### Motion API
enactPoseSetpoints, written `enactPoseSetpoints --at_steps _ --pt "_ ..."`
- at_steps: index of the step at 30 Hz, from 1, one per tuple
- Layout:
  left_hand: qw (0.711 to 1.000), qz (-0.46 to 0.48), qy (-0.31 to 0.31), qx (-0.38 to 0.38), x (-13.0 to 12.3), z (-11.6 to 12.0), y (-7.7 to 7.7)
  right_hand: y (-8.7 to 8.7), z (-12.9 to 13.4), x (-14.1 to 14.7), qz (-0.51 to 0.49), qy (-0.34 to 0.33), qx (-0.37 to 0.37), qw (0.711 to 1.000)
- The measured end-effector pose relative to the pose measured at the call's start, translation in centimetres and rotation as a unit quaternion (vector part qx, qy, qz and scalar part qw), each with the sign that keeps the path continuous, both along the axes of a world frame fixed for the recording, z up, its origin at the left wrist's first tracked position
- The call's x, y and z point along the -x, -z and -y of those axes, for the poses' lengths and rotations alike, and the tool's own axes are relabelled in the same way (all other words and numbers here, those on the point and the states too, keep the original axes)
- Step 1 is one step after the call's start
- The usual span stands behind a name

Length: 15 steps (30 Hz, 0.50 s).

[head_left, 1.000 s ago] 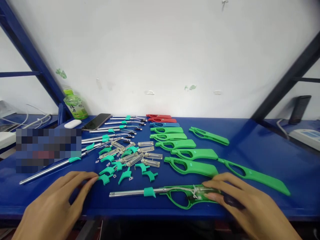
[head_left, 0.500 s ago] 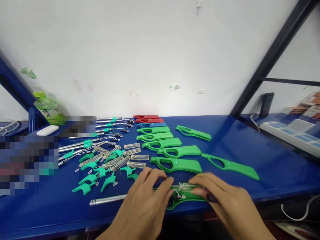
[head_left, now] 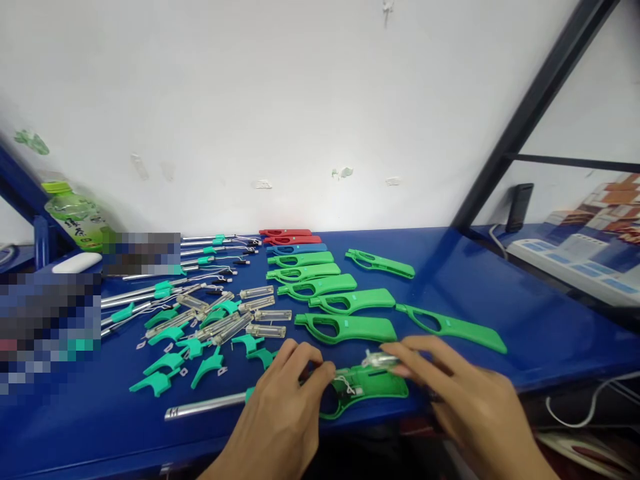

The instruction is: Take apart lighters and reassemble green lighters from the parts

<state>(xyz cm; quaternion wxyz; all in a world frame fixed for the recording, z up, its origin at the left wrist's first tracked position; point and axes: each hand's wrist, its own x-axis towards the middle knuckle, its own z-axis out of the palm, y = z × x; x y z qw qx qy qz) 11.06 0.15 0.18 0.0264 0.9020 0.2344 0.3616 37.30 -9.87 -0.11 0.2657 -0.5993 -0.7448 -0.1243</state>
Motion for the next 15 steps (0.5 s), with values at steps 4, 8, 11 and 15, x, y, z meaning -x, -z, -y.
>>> enactPoseSetpoints --at_steps 4,8,11,15 --pt "1.0 -0.005 -0.015 -0.018 0.2 0.1 0.1 -0.4 0.3 -1.3 -0.003 0.024 -0.013 1.0" --pt "0.999 -0.003 -0.03 -0.039 0.0 0.7 -0.3 -0.6 -0.1 0.2 -0.05 -0.038 0.02 0.998" --pt "0.999 0.025 -0.011 -0.032 0.1 1.0 -0.8 -0.8 -0.7 1.8 -0.054 -0.079 0.02 0.995" --pt "0.999 0.032 0.027 0.003 0.8 1.2 -1.6 -1.4 -1.0 3.0 -0.071 -0.105 0.014 0.992"
